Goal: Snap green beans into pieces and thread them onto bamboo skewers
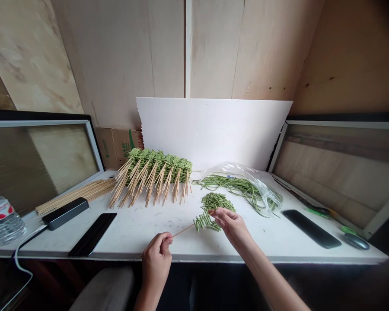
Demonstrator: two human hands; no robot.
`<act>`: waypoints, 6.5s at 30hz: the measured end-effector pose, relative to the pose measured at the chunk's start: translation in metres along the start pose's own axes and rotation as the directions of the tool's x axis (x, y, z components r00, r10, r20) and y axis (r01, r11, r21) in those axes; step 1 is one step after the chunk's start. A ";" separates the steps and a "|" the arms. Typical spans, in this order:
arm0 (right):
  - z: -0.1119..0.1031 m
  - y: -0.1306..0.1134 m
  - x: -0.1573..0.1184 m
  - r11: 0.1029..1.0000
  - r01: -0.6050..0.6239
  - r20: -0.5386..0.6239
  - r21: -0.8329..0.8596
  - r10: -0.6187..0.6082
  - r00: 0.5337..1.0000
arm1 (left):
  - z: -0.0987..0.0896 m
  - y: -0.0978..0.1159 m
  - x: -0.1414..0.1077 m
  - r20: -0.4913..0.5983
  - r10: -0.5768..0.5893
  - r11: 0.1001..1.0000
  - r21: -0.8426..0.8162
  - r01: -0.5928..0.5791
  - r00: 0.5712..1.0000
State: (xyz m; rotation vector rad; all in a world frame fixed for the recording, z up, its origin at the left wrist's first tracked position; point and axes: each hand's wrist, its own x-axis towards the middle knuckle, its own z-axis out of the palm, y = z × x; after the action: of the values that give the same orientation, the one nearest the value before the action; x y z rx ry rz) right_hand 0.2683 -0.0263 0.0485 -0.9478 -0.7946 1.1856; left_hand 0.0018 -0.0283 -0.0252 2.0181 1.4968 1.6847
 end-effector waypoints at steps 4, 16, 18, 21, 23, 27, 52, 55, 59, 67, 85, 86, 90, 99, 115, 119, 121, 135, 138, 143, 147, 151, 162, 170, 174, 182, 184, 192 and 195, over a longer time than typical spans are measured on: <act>0.002 -0.004 -0.003 1.000 0.004 -0.013 -0.031 -0.005 1.000 | -0.002 0.000 0.002 -0.009 0.008 1.000 0.016 -0.008 1.000; -0.004 -0.002 -0.002 0.996 -0.048 0.062 -0.074 0.052 0.997 | -0.007 -0.004 0.004 -0.008 0.058 0.998 0.033 -0.058 0.998; -0.002 -0.003 -0.003 0.997 -0.043 0.075 -0.058 0.047 0.996 | -0.006 -0.004 0.003 -0.015 0.039 0.999 0.016 -0.039 0.999; 0.001 -0.004 -0.005 0.999 -0.040 0.040 -0.033 0.041 0.998 | -0.004 -0.004 0.003 -0.021 0.020 1.000 -0.010 -0.021 1.000; 0.002 -0.004 -0.005 0.998 -0.032 0.017 -0.045 0.033 0.999 | -0.004 -0.003 0.002 -0.016 0.020 1.000 -0.015 -0.020 1.000; 0.002 -0.001 -0.006 0.995 0.019 0.017 -0.099 -0.017 1.000 | -0.003 -0.001 0.002 -0.009 0.026 1.000 0.003 -0.026 1.000; 0.018 0.018 -0.015 0.993 0.039 -0.079 -0.108 -0.048 0.996 | -0.004 0.003 0.004 -0.027 0.022 1.000 -0.008 -0.022 0.999; 0.019 0.012 -0.016 0.988 0.019 -0.082 -0.153 -0.032 0.996 | -0.005 0.001 0.005 -0.028 -0.006 1.000 -0.015 0.006 1.000; 0.020 0.012 -0.017 0.953 0.061 -0.039 -0.298 -0.076 0.996 | -0.004 -0.006 0.002 -0.030 -0.056 0.998 0.002 0.056 0.998; 0.005 0.012 -0.003 0.999 -0.009 -0.007 -0.038 0.008 1.000 | -0.003 -0.016 0.002 -0.005 -0.127 0.992 -0.019 0.127 0.992; -0.007 0.003 0.005 0.987 0.119 -0.068 0.110 -0.112 0.991 | 0.002 -0.010 -0.002 0.052 -0.054 0.995 -0.077 0.058 0.997; -0.006 0.002 0.005 0.985 0.122 -0.074 0.118 -0.114 0.991 | 0.002 -0.010 -0.002 0.051 -0.052 0.995 -0.079 0.056 0.997; -0.002 0.003 0.004 0.986 0.103 -0.061 0.134 -0.095 0.994 | 0.002 -0.008 -0.002 0.044 -0.040 0.996 -0.083 0.043 0.998; 0.007 0.004 -0.005 0.988 0.062 -0.045 0.140 -0.057 0.997 | 0.001 -0.004 -0.001 0.019 -0.011 0.996 -0.088 0.013 1.000; 0.010 0.008 -0.007 0.984 0.026 -0.020 0.178 -0.022 1.000 | 0.003 -0.003 -0.002 0.017 -0.016 0.996 -0.088 0.017 1.000; 0.010 0.008 -0.007 0.984 0.042 -0.015 0.172 -0.040 0.999 | 0.002 -0.001 -0.001 0.003 -0.018 0.997 -0.075 0.018 1.000; 0.009 0.009 -0.008 0.985 0.050 -0.018 0.163 -0.047 0.999 | 0.002 0.001 -0.001 -0.001 -0.018 0.998 -0.068 0.018 1.000; 0.011 0.008 -0.009 0.992 0.063 -0.059 0.108 -0.056 0.997 | -0.002 0.005 -0.001 -0.016 0.001 0.999 -0.047 -0.002 1.000; 0.010 0.009 -0.008 0.993 0.066 -0.064 0.096 -0.060 0.996 | -0.002 0.006 -0.001 -0.015 0.015 0.999 -0.044 -0.016 1.000; 0.008 0.010 -0.008 0.994 0.086 -0.054 0.074 -0.082 0.995 | -0.003 0.007 -0.001 -0.028 0.035 0.999 -0.024 -0.036 0.999; 0.006 0.012 -0.008 0.994 0.097 -0.042 0.053 -0.094 0.995 | -0.003 0.006 -0.003 -0.030 0.039 0.999 -0.019 -0.040 0.999; 0.006 0.012 -0.009 0.995 0.101 -0.034 0.000 -0.101 0.994 | -0.002 0.001 -0.003 -0.028 0.038 0.999 -0.015 -0.038 0.999; 0.007 0.003 -0.012 0.986 0.123 -0.045 -0.114 -0.128 0.991 | -0.003 0.001 -0.001 -0.052 0.051 0.999 -0.004 -0.052 0.997; 0.015 0.017 -0.017 0.991 0.130 -0.183 0.019 -0.125 0.975 | 0.003 0.008 -0.006 -0.063 0.049 0.999 -0.006 -0.049 0.997; 0.018 0.016 -0.018 0.991 0.127 -0.198 0.040 -0.116 0.973 | 0.004 0.008 -0.006 -0.053 0.038 0.999 -0.025 -0.039 0.998; 0.015 0.019 -0.018 0.988 0.151 -0.220 0.008 -0.146 0.965 | 0.007 0.012 -0.007 -0.061 0.042 0.999 -0.028 -0.044 0.997; 0.015 0.022 -0.018 0.987 0.160 -0.225 0.003 -0.155 0.962 | 0.007 0.012 -0.007 -0.065 0.042 0.999 -0.026 -0.044 0.997; 0.023 0.020 -0.026 0.973 0.217 -0.254 -0.083 -0.231 0.939 | 0.008 0.015 -0.008 -0.079 0.056 0.998 0.000 -0.057 0.995; 0.024 0.019 -0.028 0.961 0.239 -0.265 -0.140 -0.269 0.926 | 0.010 0.015 -0.010 -0.081 0.056 0.998 -0.002 -0.056 0.995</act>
State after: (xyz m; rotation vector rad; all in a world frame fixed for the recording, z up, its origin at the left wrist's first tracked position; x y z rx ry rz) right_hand 0.2338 -0.0477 0.0404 -1.0388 -0.7293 0.7675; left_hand 0.0194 -0.0382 -0.0261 2.0311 1.4729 1.8106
